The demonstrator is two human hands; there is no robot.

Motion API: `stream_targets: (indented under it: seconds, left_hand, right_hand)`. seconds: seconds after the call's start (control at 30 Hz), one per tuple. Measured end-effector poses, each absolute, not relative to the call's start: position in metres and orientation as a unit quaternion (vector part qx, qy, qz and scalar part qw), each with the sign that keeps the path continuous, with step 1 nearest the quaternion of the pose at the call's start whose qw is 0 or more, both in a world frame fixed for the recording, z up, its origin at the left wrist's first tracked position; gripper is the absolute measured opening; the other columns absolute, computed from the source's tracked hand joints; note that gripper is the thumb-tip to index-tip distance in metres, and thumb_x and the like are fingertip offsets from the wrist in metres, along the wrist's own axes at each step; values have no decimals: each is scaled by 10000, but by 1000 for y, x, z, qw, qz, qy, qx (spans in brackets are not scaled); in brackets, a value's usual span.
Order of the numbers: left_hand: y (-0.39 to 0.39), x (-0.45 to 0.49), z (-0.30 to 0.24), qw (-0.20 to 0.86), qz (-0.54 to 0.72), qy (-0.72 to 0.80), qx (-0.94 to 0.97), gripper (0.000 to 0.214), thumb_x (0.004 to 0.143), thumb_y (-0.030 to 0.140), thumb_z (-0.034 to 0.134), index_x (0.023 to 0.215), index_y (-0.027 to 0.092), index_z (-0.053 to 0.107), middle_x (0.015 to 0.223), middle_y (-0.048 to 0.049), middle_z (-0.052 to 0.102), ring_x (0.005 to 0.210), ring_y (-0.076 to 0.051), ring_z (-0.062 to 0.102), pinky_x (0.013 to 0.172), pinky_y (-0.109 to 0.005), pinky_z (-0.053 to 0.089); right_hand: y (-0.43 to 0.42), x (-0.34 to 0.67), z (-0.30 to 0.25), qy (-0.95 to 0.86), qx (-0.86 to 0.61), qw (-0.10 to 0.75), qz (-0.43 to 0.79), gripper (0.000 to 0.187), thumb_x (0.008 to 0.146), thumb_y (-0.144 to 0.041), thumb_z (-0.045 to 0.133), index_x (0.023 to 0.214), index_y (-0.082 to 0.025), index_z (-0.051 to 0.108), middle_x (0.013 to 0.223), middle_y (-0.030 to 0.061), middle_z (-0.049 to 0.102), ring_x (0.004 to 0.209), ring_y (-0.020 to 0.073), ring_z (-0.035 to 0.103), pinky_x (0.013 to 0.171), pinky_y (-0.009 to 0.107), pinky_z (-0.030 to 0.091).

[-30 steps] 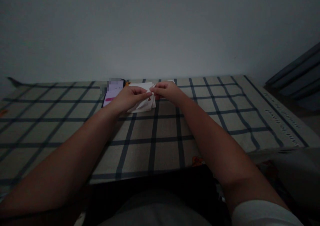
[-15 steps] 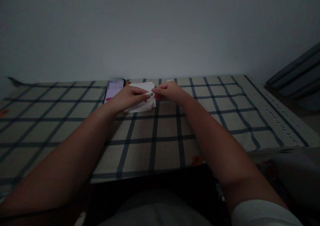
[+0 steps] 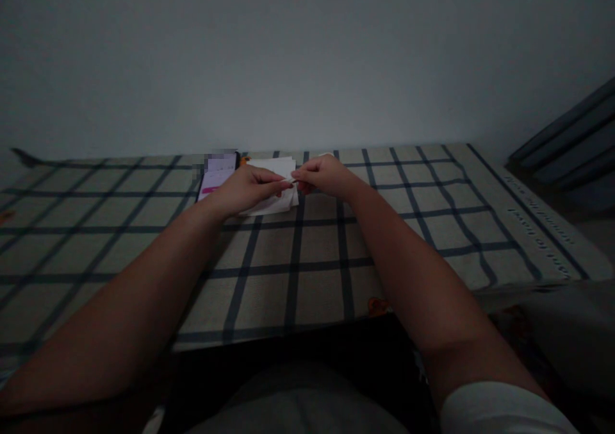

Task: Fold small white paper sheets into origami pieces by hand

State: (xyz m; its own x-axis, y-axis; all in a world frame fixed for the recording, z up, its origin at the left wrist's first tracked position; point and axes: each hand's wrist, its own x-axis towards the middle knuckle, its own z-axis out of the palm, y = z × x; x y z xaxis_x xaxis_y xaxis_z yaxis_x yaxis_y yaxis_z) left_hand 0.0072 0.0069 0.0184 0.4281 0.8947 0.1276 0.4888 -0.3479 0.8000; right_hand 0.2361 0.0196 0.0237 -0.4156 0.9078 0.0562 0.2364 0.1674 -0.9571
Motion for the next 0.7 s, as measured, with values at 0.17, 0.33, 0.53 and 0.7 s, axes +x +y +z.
stream_targets:
  seconds: [0.17, 0.33, 0.53, 0.7]
  left_hand:
    - [3, 9, 22, 382, 321, 462, 733, 328, 825, 476, 747, 725, 169, 796, 674, -29, 702, 616, -123, 524, 609, -254, 368]
    - [2, 11, 21, 454, 352, 458, 679, 305, 792, 471, 785, 838, 172, 824, 755, -42, 725, 645, -125, 548, 619, -258, 386]
    - [0, 14, 19, 466, 341, 462, 673, 346, 796, 489, 783, 922, 173, 844, 734, -33, 692, 571, -101, 477, 540, -253, 306]
    - [-4, 15, 20, 439, 316, 486, 686, 406, 816, 544, 758, 965, 179, 856, 670, -19, 657, 503, -84, 377, 496, -251, 232]
  right_hand:
    - [20, 235, 22, -684, -398, 357, 496, 393, 791, -521, 869, 709, -152, 765, 677, 45, 736, 643, 126, 657, 646, 252, 572]
    - [22, 233, 18, -646, -350, 411, 540, 458, 658, -461, 965, 976, -166, 817, 857, 51, 803, 757, 139, 721, 760, 278, 616]
    - [26, 237, 16, -680, -367, 398, 495, 335, 725, -410, 917, 930, -157, 841, 878, 77, 820, 813, 170, 747, 805, 301, 614]
    - [26, 240, 19, -730, -381, 370, 430, 181, 786, -289, 831, 909, -159, 850, 854, 71, 823, 812, 176, 747, 768, 281, 595]
